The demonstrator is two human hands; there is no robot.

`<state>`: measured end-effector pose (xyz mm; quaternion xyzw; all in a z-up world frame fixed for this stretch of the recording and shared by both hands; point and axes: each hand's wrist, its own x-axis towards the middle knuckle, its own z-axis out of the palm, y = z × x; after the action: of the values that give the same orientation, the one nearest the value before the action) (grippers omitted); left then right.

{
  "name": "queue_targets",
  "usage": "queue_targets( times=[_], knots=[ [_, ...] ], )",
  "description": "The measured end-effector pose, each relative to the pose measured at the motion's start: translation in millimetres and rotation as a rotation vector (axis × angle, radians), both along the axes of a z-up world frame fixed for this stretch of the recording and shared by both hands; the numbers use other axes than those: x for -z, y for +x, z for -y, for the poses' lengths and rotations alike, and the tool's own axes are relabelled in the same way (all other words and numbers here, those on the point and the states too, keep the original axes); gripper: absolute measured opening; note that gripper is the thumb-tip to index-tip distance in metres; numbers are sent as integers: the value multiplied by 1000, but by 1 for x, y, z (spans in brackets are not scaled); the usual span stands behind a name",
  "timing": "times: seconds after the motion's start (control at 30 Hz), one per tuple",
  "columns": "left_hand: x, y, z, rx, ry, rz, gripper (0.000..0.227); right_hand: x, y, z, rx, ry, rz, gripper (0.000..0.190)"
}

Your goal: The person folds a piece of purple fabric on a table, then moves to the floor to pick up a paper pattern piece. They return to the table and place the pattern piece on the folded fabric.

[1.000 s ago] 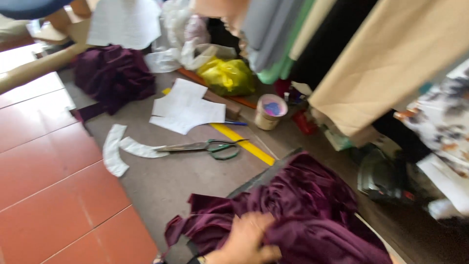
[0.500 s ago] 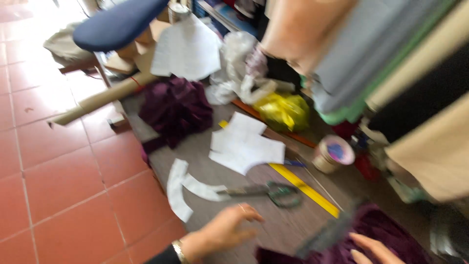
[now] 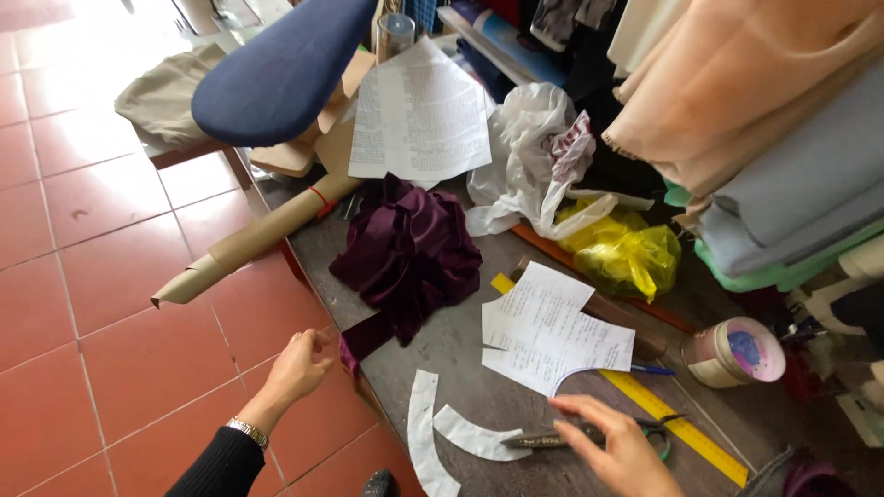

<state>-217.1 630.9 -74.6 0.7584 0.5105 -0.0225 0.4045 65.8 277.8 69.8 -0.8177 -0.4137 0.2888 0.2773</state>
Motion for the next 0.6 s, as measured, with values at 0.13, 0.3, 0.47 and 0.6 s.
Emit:
queue_targets(
  times=[0.13, 0.3, 0.47, 0.6],
  knots=[
    [30, 3, 13, -103, -284, 108, 69, -15, -7, -12, -29, 119, 112, 31],
    [49, 17, 17, -151, -456, 198, 58, -2, -5, -11, 105, 112, 102, 27],
    [61, 6, 3, -87, -625, 279, 24, 20, 35, -22, 478, -13, 45, 29],
    [66, -6, -42, 26, -508, 214, 4, 37, 72, -53, 622, -75, 78, 33]
  ],
)
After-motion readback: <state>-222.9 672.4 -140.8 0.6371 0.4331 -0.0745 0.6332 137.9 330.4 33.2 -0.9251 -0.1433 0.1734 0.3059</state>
